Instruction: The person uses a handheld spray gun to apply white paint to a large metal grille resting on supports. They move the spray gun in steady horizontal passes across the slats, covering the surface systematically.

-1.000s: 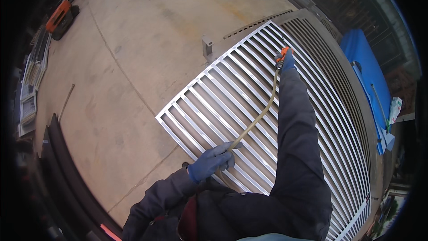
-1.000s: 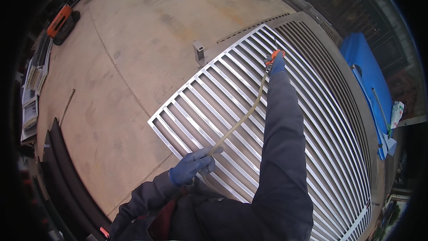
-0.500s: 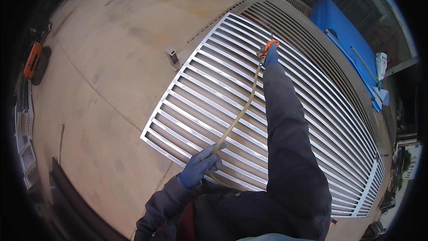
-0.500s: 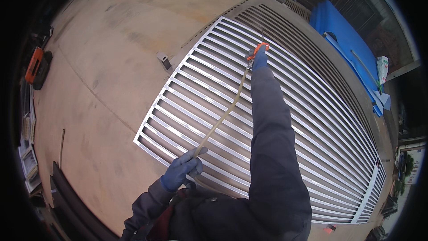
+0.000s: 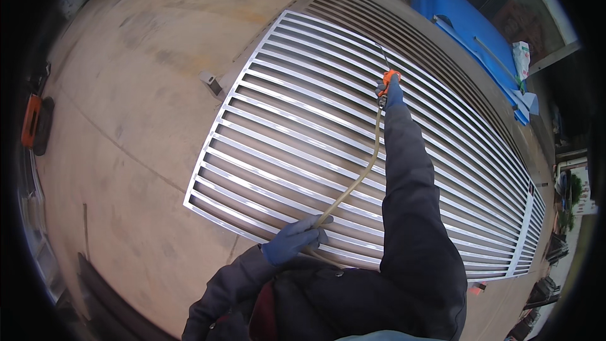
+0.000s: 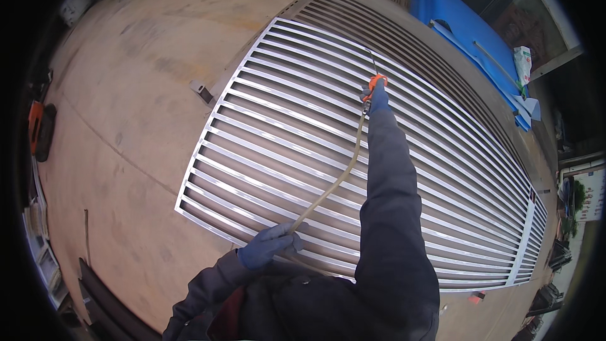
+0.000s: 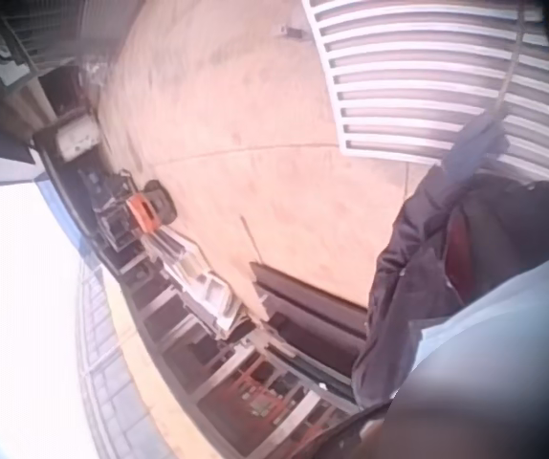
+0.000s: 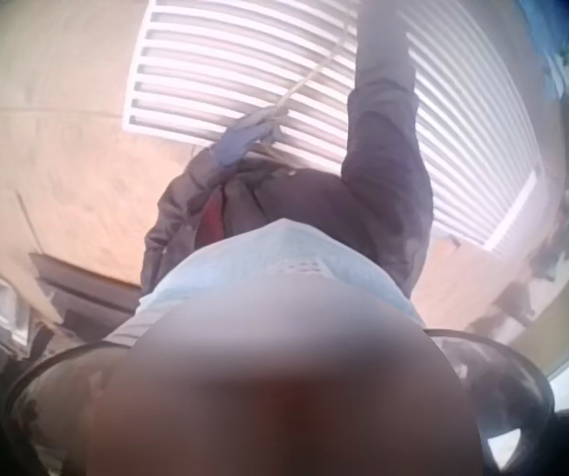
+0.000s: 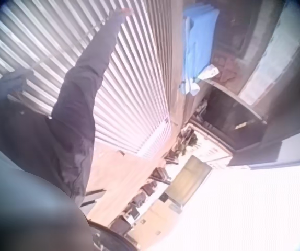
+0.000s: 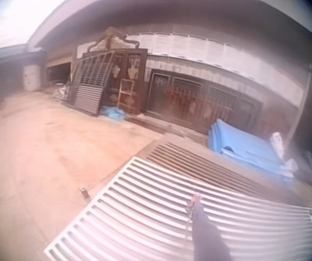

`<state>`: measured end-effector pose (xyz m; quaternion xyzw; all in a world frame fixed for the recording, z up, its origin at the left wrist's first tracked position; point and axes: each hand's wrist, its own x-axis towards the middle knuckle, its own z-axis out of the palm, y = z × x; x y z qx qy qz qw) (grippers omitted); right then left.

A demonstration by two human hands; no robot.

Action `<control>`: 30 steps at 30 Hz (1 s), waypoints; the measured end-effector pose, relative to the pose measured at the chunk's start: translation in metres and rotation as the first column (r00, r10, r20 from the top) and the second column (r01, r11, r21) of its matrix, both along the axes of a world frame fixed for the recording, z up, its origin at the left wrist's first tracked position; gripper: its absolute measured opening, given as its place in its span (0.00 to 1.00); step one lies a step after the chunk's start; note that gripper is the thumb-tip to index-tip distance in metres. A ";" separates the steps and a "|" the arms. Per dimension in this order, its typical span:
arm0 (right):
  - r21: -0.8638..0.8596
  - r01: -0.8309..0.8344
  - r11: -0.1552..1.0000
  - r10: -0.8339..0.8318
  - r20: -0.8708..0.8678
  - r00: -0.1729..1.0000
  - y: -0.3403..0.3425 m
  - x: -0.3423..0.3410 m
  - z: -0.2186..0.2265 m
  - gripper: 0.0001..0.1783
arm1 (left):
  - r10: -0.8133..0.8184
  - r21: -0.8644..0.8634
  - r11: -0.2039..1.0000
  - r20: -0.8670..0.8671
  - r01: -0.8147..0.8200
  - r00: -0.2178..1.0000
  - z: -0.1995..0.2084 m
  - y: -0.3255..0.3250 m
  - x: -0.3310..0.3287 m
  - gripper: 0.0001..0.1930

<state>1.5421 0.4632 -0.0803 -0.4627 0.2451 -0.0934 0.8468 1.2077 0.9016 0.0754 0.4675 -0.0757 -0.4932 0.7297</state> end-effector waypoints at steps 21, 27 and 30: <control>0.094 -0.298 0.950 0.299 0.000 0.954 0.171 0.090 0.022 0.32 | 0.218 0.070 0.974 -0.039 -0.215 0.975 0.028 0.045 -0.014 0.25; 0.108 -0.322 0.941 0.319 0.042 0.947 0.216 0.104 0.035 0.31 | 0.277 0.114 0.955 -0.017 -0.273 0.961 0.031 0.055 -0.015 0.26; 0.184 -0.198 0.963 0.190 0.060 0.980 0.233 0.106 0.033 0.30 | 0.299 0.095 0.950 0.001 -0.298 0.954 0.030 0.059 -0.018 0.27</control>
